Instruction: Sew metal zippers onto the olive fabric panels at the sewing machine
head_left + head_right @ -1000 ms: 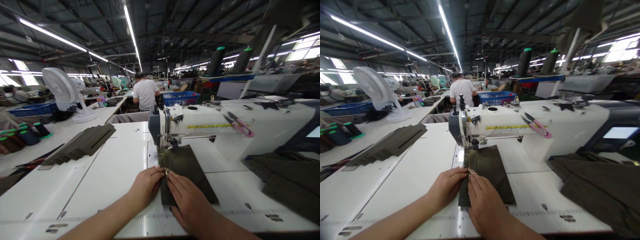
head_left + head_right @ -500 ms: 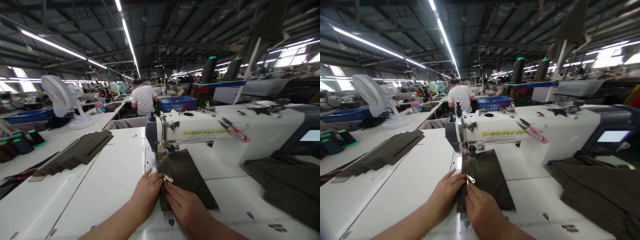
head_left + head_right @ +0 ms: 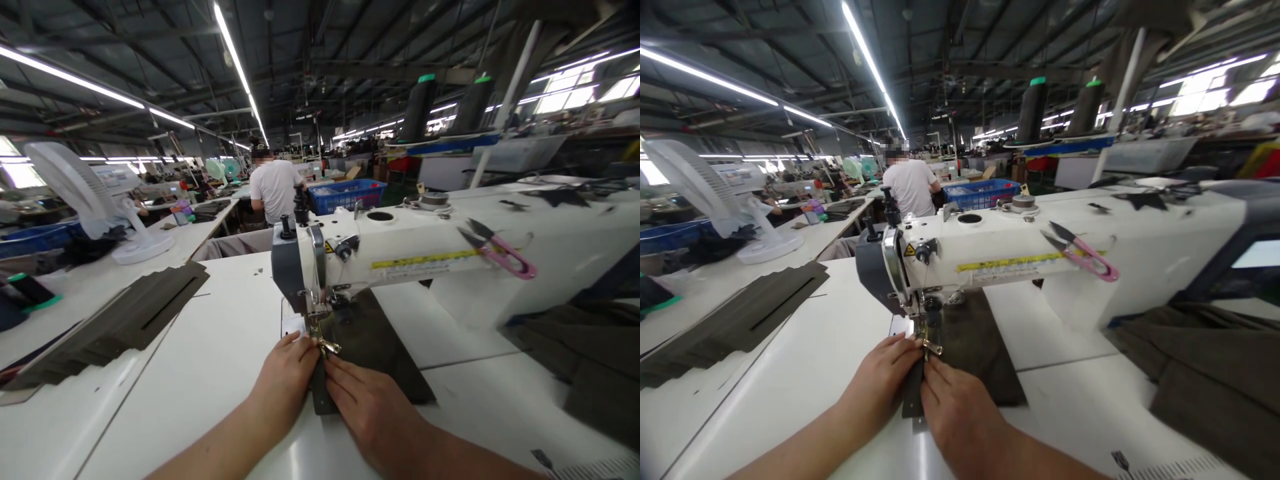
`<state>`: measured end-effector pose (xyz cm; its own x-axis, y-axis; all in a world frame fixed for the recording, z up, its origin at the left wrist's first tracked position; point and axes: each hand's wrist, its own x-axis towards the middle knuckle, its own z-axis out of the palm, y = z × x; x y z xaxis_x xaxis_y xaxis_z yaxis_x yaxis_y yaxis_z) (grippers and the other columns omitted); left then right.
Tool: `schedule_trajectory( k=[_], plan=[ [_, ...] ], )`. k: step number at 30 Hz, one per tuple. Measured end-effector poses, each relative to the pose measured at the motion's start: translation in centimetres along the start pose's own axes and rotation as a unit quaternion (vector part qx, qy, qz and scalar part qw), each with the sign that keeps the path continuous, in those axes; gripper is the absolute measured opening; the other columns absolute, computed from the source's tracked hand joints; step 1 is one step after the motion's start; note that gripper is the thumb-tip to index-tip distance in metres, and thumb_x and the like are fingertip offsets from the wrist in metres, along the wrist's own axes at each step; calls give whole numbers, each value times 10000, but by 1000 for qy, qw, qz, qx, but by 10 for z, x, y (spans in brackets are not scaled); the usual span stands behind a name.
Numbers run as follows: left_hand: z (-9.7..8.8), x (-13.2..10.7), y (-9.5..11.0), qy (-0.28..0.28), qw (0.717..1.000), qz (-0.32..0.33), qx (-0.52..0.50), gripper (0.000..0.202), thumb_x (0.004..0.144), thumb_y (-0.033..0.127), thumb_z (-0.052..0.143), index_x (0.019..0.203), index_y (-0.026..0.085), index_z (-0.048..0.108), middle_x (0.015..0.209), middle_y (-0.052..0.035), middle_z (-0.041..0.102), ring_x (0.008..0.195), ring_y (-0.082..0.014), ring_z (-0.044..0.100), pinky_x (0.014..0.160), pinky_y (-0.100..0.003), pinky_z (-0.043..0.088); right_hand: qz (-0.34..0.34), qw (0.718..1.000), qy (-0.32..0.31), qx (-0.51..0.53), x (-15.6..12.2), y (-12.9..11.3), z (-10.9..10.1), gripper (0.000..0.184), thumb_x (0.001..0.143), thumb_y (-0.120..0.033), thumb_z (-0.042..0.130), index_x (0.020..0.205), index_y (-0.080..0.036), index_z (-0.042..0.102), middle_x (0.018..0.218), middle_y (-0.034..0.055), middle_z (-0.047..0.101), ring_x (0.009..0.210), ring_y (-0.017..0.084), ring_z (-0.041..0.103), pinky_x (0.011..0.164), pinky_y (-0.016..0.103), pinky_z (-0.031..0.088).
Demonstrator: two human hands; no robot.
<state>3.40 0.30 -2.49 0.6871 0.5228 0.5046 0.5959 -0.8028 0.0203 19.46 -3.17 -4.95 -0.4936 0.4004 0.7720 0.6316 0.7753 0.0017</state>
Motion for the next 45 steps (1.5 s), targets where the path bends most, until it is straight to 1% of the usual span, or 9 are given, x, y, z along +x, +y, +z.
schedule_trajectory(
  k=[6, 10, 15, 20, 25, 31, 36, 40, 45],
  plan=[
    [0, 7, -8, -37, 999, -14, 3, 190, 810, 93, 412, 906, 108, 575, 837, -105, 593, 839, -218, 565, 796, -361, 507, 34, 997, -54, 52, 7, 6, -7, 312, 830, -77, 348, 939, -45, 639, 972, 150, 655, 954, 206, 589, 901, 294, 457],
    [-6, 8, -5, -90, 995, -41, 2, 229, 726, 82, 458, 920, 130, 568, 870, -94, 579, 870, -221, 548, 898, -413, 440, 146, 971, -125, 142, 15, 10, -22, 210, 857, -206, 412, 889, -152, 612, 910, 73, 644, 859, 177, 585, 815, 303, 475],
    [-12, 8, 3, -144, 985, -90, 27, 346, 591, 63, 485, 916, 141, 576, 907, -90, 571, 885, -229, 545, 965, -455, 364, 253, 955, -154, -7, 27, 31, -3, 135, 818, -221, 495, 856, -135, 592, 858, 101, 602, 830, 241, 546, 727, 363, 437],
    [-10, 4, 4, -116, 988, -101, 13, 362, 582, 51, 467, 917, 127, 581, 921, -104, 553, 913, -235, 527, 949, -438, 382, 271, 941, -199, -43, 37, 46, 18, 160, 837, -182, 456, 797, -150, 608, 800, 78, 640, 768, 205, 584, 707, 297, 410],
    [-7, 1, 3, -82, 993, -83, -8, 387, 595, 44, 443, 954, 138, 551, 911, -96, 543, 912, -233, 527, 912, -443, 410, 325, 923, -197, -54, 41, 43, 17, 160, 777, -312, 553, 780, -165, 616, 755, 51, 664, 736, 197, 617, 656, 264, 417],
    [-6, 2, 2, -88, 992, -89, -6, 352, 598, 42, 448, 922, 138, 546, 931, -106, 542, 918, -243, 528, 870, -433, 434, 387, 895, -205, -88, 50, 45, 31, 244, 835, -272, 438, 765, -156, 641, 757, 91, 673, 746, 216, 631, 655, 284, 439],
    [-2, -3, 5, -54, 994, -98, -17, 349, 634, 37, 435, 945, 143, 552, 946, -99, 550, 928, -234, 534, 865, -437, 442, 343, 911, -210, -93, 45, 32, 17, 241, 856, -216, 421, 869, -120, 642, 881, 139, 655, 868, 238, 608, 749, 329, 464],
    [0, -10, 8, -30, 993, -110, -33, 352, 673, 19, 430, 972, 133, 576, 971, -105, 582, 926, -225, 553, 842, -407, 478, 169, 968, -184, 8, 19, 6, -7, 329, 830, -186, 456, 1124, -87, 565, 1178, 149, 561, 1128, 231, 483, 972, 385, 376],
    [-2, -14, 10, -35, 992, -102, -70, 406, 694, -16, 431, 1030, 158, 579, 1024, -82, 615, 960, -203, 572, 864, -376, 493, 124, 968, -203, 74, 0, -9, -17, 552, 744, -264, 550, 1199, 42, 488, 1244, 229, 488, 1188, 289, 426, 992, 420, 374]
  ],
)
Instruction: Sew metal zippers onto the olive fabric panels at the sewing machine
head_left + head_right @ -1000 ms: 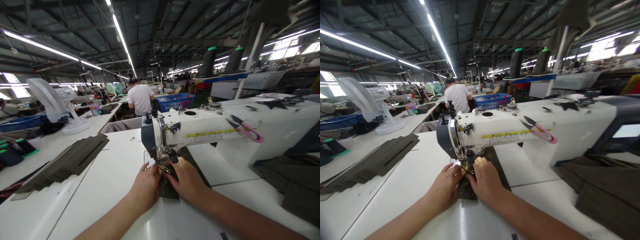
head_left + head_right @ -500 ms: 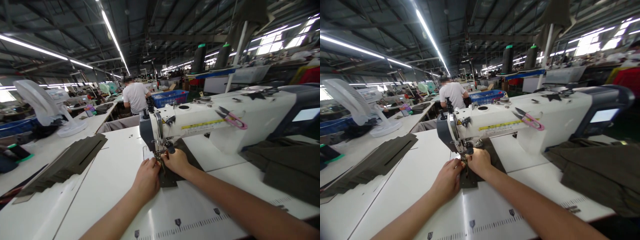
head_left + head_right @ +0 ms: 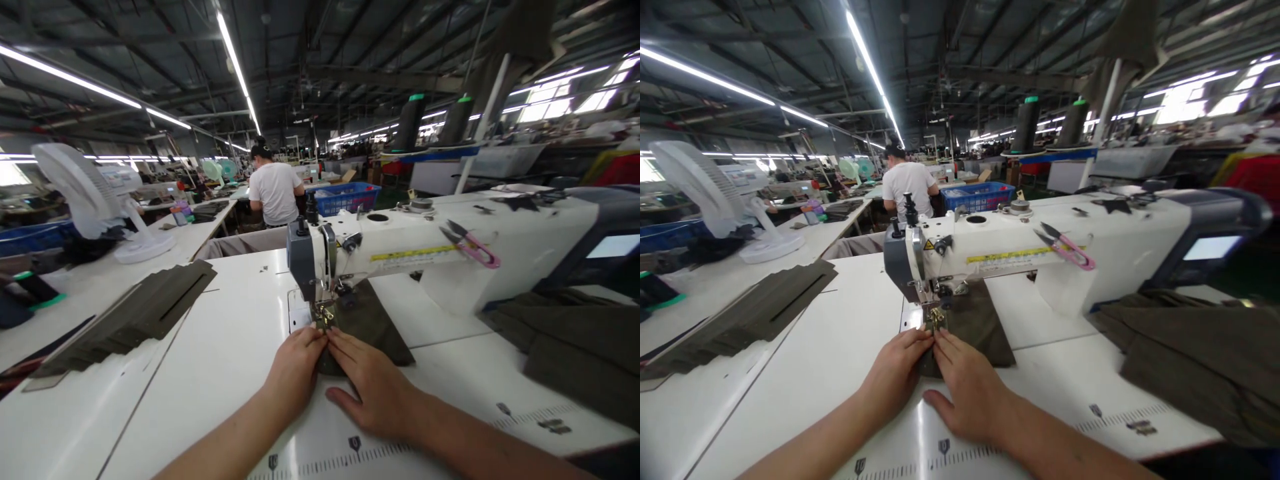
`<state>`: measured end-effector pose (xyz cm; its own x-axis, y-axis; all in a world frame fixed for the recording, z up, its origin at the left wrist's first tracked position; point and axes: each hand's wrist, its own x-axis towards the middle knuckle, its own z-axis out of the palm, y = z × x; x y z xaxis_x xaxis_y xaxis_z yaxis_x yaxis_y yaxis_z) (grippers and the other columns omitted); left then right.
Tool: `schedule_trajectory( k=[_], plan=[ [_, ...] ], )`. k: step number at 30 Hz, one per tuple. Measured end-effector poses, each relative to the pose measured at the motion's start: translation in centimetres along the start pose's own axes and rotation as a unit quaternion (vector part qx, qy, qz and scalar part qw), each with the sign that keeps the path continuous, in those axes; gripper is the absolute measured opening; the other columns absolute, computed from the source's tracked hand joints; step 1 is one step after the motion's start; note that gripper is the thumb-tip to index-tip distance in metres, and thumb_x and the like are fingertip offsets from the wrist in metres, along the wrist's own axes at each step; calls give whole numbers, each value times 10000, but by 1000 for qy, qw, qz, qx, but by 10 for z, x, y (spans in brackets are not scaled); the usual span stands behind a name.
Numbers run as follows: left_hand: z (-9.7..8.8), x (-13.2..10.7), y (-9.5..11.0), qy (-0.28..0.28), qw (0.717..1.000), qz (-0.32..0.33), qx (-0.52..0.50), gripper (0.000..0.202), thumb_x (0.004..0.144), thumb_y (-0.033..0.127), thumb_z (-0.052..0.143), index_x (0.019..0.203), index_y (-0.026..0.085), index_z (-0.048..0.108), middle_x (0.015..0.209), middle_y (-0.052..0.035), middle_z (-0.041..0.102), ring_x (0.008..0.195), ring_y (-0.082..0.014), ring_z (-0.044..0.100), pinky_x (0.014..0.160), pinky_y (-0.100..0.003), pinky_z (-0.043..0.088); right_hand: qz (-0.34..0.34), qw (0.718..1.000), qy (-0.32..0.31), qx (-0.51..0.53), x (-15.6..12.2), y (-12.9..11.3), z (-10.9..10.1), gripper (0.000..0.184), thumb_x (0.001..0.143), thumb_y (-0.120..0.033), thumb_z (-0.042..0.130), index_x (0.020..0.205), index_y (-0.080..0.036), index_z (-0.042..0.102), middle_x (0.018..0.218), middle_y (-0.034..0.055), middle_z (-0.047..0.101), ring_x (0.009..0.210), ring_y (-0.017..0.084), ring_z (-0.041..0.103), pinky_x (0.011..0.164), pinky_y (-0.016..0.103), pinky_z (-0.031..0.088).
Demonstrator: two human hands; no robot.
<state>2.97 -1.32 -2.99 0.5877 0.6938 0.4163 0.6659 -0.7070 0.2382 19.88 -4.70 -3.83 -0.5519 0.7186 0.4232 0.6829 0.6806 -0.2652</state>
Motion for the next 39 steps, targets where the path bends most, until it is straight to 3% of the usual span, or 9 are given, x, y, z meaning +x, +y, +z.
schedule_trajectory(
  k=[5, 17, 22, 25, 28, 31, 33, 35, 39],
  plan=[
    [0, 1, -1, 3, 1000, 3, -3, 391, 705, -5, 436, 1031, 158, 578, 1051, -91, 611, 981, -214, 573, 855, -381, 505, -6, 1000, 9, 0, 5, 2, 2, 462, 759, -135, 465, 1186, 34, 506, 1232, 219, 503, 1189, 273, 430, 1010, 411, 356],
    [4, 18, -12, -23, 999, 6, 45, 274, 791, 53, 401, 972, 145, 585, 911, -87, 589, 843, -207, 580, 769, -355, 519, -42, 998, 24, -51, 24, 23, 7, 430, 777, -89, 412, 1166, 65, 513, 1192, 216, 538, 1156, 261, 464, 1019, 340, 346],
    [0, 16, -15, -33, 999, -15, -8, 289, 786, 67, 387, 993, 139, 575, 946, -97, 560, 862, -198, 582, 777, -334, 512, -22, 998, 42, -33, 26, 26, 8, 388, 778, -136, 503, 1140, -4, 552, 1176, 171, 564, 1112, 248, 503, 988, 348, 383],
    [-8, 8, -15, -27, 998, -7, -50, 332, 769, 66, 413, 1066, 152, 533, 1044, -98, 551, 956, -191, 563, 837, -318, 490, -10, 998, 60, -32, 25, 25, 5, 270, 796, -121, 512, 1038, -62, 616, 1078, 134, 626, 1015, 224, 567, 916, 335, 436],
    [-14, 6, -15, -3, 1000, -16, -6, 302, 768, 162, 524, 1070, 170, 514, 1050, -83, 576, 950, -211, 560, 834, -360, 482, 52, 998, 27, -15, 33, 25, -9, 195, 840, -135, 478, 882, -139, 668, 897, 69, 684, 851, 178, 625, 787, 274, 471],
    [-14, 13, -17, -3, 995, -5, 103, 95, 790, 213, 546, 866, 161, 567, 838, -55, 625, 748, -202, 589, 689, -349, 504, 113, 993, -42, 9, 43, 26, -25, 227, 856, -213, 489, 742, -183, 683, 741, 21, 692, 710, 152, 639, 678, 230, 458],
    [-11, 17, -17, -17, 988, 26, 148, 94, 815, 182, 504, 752, 159, 570, 727, -39, 616, 633, -182, 575, 622, -324, 500, 108, 992, -66, -4, 43, 24, -26, 219, 840, -209, 509, 717, -186, 688, 732, 21, 696, 694, 159, 644, 660, 234, 464],
    [-9, 19, -16, -31, 984, 66, 162, 132, 824, 141, 468, 748, 156, 575, 709, -39, 613, 604, -176, 568, 612, -315, 499, 63, 996, -32, -53, 36, 22, -16, 165, 802, -136, 531, 786, -154, 695, 823, 60, 702, 761, 188, 651, 691, 258, 488],
    [-6, 16, -12, -26, 972, 129, 196, 170, 837, 94, 403, 795, 121, 565, 727, -67, 599, 617, -186, 564, 604, -311, 508, -51, 978, 109, -168, 18, 19, 15, 250, 740, -4, 510, 936, -36, 662, 987, 161, 660, 904, 235, 627, 786, 305, 512]
  ],
)
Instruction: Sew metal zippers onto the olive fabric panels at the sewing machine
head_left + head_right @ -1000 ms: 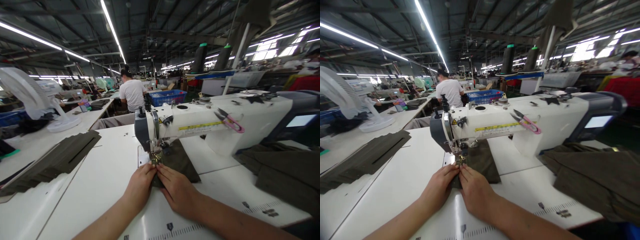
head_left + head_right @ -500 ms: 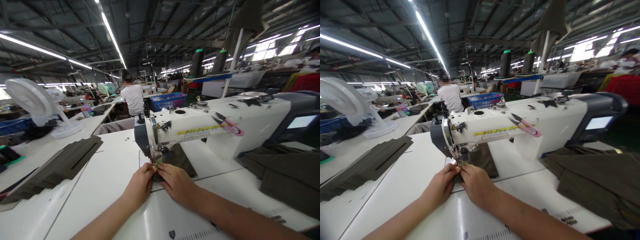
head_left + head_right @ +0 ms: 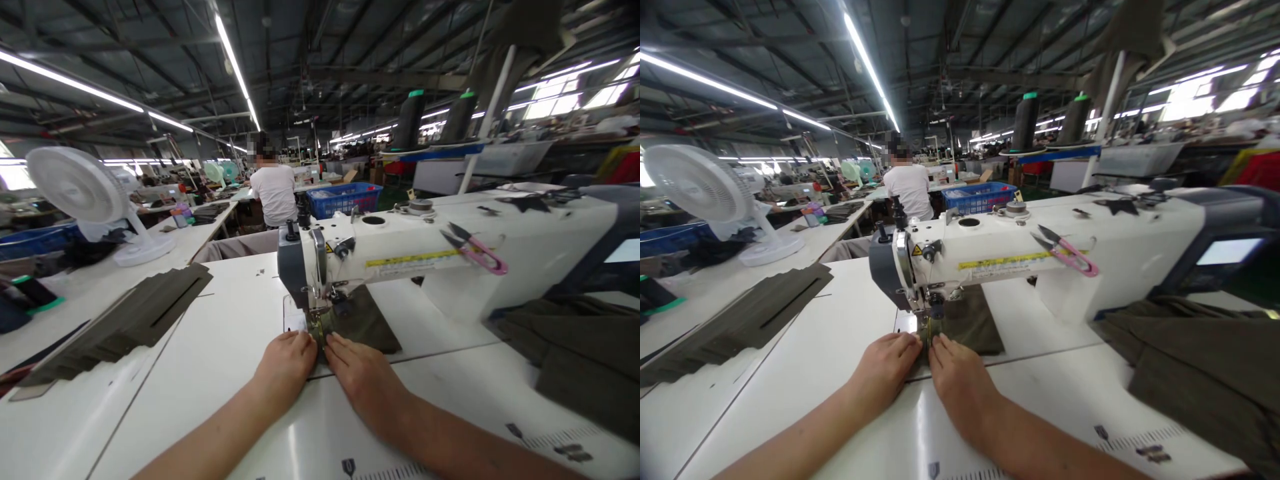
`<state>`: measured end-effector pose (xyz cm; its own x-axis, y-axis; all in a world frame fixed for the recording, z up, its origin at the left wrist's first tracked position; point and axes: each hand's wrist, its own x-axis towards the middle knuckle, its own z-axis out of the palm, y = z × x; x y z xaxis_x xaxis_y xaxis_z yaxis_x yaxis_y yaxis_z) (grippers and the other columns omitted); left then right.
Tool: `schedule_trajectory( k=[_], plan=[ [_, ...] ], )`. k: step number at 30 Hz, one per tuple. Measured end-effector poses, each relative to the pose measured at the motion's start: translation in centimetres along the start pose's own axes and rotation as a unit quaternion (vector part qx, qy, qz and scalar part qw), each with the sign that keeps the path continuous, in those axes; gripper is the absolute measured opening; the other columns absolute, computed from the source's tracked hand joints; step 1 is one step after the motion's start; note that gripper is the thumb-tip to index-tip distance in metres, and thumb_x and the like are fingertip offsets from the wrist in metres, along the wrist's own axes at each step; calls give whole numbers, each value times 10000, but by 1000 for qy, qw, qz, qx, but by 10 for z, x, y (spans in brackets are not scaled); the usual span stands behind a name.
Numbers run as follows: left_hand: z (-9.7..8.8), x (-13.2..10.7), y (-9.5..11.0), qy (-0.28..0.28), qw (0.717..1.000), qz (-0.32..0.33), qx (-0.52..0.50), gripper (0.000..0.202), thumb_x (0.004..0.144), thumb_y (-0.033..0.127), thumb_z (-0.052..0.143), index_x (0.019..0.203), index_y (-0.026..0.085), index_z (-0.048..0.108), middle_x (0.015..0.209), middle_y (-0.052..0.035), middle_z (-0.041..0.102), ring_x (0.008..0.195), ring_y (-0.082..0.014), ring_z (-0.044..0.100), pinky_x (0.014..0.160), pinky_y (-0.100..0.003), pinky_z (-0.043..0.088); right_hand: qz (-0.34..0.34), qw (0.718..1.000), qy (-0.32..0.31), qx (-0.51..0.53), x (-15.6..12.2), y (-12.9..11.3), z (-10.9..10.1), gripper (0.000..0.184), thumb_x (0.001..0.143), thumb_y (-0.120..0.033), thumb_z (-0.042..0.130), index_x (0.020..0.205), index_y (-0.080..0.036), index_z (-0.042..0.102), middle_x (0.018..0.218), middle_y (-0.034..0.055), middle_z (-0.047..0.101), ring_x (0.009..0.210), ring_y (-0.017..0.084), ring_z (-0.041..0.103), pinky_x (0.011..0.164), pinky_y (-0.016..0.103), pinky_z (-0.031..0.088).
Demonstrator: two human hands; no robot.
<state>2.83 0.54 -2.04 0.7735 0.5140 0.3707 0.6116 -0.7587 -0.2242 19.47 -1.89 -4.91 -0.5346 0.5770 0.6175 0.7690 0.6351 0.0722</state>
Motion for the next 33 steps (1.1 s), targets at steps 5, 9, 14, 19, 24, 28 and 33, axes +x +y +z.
schedule_trajectory(
  k=[5, 9, 14, 19, 24, 28, 33],
  plan=[
    [1, 2, -3, 22, 1000, 15, -9, 198, 859, 94, 356, 812, 122, 547, 722, -69, 581, 649, -187, 571, 667, -324, 525, -26, 999, 39, -16, -1, 3, 7, 232, 741, 3, 505, 904, -31, 666, 940, 148, 675, 853, 226, 640, 765, 292, 535],
    [5, 7, -9, 31, 999, 20, -12, 196, 856, 88, 354, 816, 130, 541, 709, -63, 579, 648, -185, 575, 697, -337, 532, -25, 999, 20, -18, 6, 9, 9, 225, 754, -3, 512, 921, -34, 659, 952, 145, 673, 862, 217, 638, 787, 287, 530],
    [11, 9, -16, 44, 999, -6, -27, 141, 833, 77, 421, 812, 130, 550, 747, -70, 619, 698, -193, 609, 729, -342, 536, -28, 999, 10, -29, 11, 14, 18, 218, 761, -20, 530, 941, -32, 652, 975, 146, 666, 868, 208, 639, 803, 267, 521],
    [13, 0, -19, 61, 992, -33, -102, 145, 839, 94, 424, 888, 143, 551, 963, -91, 652, 881, -192, 630, 900, -396, 470, -12, 1000, 16, -10, 14, 17, 18, 198, 775, -71, 546, 937, -31, 652, 1000, 156, 656, 901, 223, 629, 827, 292, 514],
    [16, -2, -19, 53, 993, -26, -107, 181, 846, 80, 417, 829, 157, 580, 905, -71, 666, 874, -173, 637, 988, -420, 383, -18, 1000, 13, -3, 15, 18, 19, 208, 751, -43, 561, 939, -11, 646, 982, 169, 658, 885, 234, 631, 815, 301, 518],
    [21, 2, -23, 62, 994, -20, -84, 165, 846, 77, 443, 823, 152, 588, 911, -63, 667, 883, -162, 632, 1007, -393, 359, -6, 1000, -27, 12, 19, 23, 23, 182, 764, -32, 547, 916, -39, 648, 967, 145, 665, 852, 216, 635, 791, 291, 521],
    [26, 3, -26, 58, 996, -24, -66, 129, 832, 86, 485, 811, 148, 596, 909, -63, 665, 867, -169, 632, 982, -376, 384, 15, 998, -59, 22, 22, 27, 25, 152, 807, -67, 517, 881, -89, 648, 963, 125, 664, 798, 207, 641, 709, 299, 537]
  ],
)
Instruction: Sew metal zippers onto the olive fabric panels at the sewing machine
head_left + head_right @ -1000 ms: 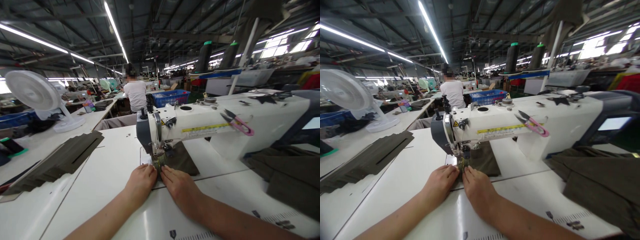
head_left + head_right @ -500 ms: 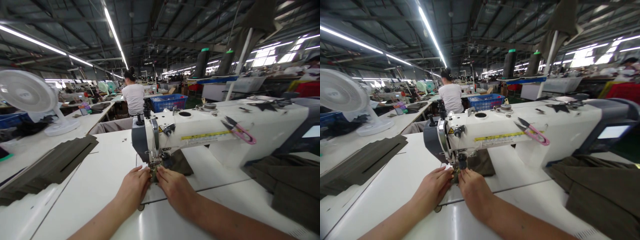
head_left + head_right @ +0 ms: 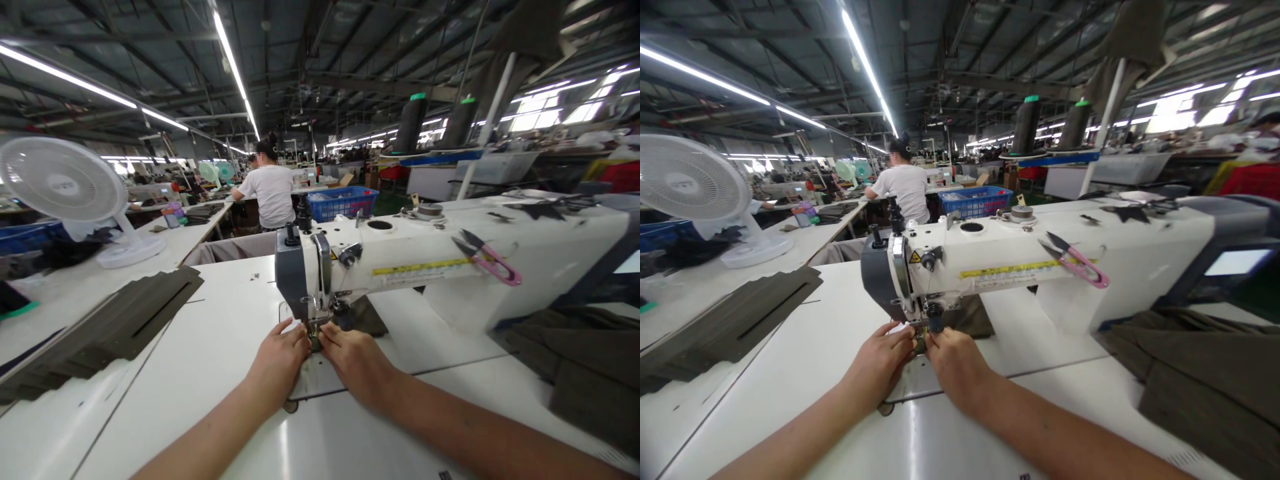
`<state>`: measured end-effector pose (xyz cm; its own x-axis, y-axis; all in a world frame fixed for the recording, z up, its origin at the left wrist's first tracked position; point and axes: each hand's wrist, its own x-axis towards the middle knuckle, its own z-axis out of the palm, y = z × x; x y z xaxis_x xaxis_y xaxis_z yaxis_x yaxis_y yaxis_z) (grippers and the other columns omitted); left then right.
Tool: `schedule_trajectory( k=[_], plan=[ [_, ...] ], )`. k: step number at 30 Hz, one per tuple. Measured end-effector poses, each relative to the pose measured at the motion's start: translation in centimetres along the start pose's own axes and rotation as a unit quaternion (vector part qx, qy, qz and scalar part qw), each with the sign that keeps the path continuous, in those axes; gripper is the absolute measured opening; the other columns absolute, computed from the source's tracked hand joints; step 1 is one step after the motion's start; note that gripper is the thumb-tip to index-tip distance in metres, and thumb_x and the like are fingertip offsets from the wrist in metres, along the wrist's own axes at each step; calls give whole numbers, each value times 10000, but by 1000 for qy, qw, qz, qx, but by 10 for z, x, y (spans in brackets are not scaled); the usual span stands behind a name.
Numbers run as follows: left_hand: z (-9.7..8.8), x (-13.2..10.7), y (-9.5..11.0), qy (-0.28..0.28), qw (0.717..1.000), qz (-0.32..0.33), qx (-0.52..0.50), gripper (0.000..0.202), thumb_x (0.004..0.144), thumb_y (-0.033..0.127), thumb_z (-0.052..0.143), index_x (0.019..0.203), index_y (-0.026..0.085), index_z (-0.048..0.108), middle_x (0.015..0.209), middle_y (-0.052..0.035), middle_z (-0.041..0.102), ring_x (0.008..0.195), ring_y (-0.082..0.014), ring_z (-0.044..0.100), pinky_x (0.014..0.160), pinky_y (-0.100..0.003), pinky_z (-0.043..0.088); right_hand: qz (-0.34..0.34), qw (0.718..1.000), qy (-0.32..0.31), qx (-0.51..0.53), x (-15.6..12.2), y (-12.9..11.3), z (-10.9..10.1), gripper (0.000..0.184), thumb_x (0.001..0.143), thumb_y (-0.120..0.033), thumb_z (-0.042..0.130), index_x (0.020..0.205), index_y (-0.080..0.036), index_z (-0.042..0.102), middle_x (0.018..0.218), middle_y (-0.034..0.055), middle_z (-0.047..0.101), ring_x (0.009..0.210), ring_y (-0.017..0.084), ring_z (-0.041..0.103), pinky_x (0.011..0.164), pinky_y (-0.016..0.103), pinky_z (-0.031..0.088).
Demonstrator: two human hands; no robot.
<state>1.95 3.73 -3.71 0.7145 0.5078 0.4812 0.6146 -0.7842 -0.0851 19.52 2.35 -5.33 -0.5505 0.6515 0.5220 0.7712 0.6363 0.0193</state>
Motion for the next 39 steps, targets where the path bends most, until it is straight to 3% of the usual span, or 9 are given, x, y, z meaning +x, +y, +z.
schedule_trajectory(
  k=[10, 26, 32, 36, 39],
  plan=[
    [-7, 4, 2, -41, 999, -26, -21, 101, 814, 79, 510, 776, 136, 583, 875, -71, 657, 848, -175, 631, 921, -360, 432, -10, 999, 5, 41, 3, 1, -9, 205, 836, -51, 439, 867, -98, 637, 932, 117, 663, 906, 195, 617, 792, 291, 507],
    [-2, 4, 0, -12, 998, -49, -50, 166, 844, 135, 464, 767, 156, 611, 912, -71, 666, 871, -182, 632, 972, -420, 385, 34, 998, -3, 45, 6, -2, -7, 183, 819, -59, 456, 840, -122, 626, 855, 82, 660, 754, 187, 625, 666, 270, 496],
    [-3, 1, -2, 5, 996, -59, -67, 131, 822, 119, 496, 776, 166, 610, 921, -55, 664, 892, -178, 627, 964, -417, 393, 53, 995, -41, 70, 4, 9, -16, 142, 800, -131, 545, 928, -138, 606, 919, 76, 653, 849, 187, 606, 748, 274, 467],
    [-15, -3, 5, 2, 992, -103, -78, 75, 805, 173, 536, 846, 175, 599, 1018, -76, 615, 885, -195, 614, 821, -378, 495, 113, 990, -54, -61, -8, 31, -36, 136, 766, -219, 605, 865, -126, 609, 922, 126, 621, 884, 258, 567, 756, 367, 439],
    [-29, -8, 27, -8, 990, -112, -85, 308, 742, 280, 633, 1013, 161, 548, 1113, -124, 557, 954, -245, 580, 800, -406, 508, 123, 982, -79, -117, -29, 20, -48, 66, 761, -107, 548, 728, -147, 587, 749, 91, 609, 727, 240, 575, 650, 347, 430]
  ],
)
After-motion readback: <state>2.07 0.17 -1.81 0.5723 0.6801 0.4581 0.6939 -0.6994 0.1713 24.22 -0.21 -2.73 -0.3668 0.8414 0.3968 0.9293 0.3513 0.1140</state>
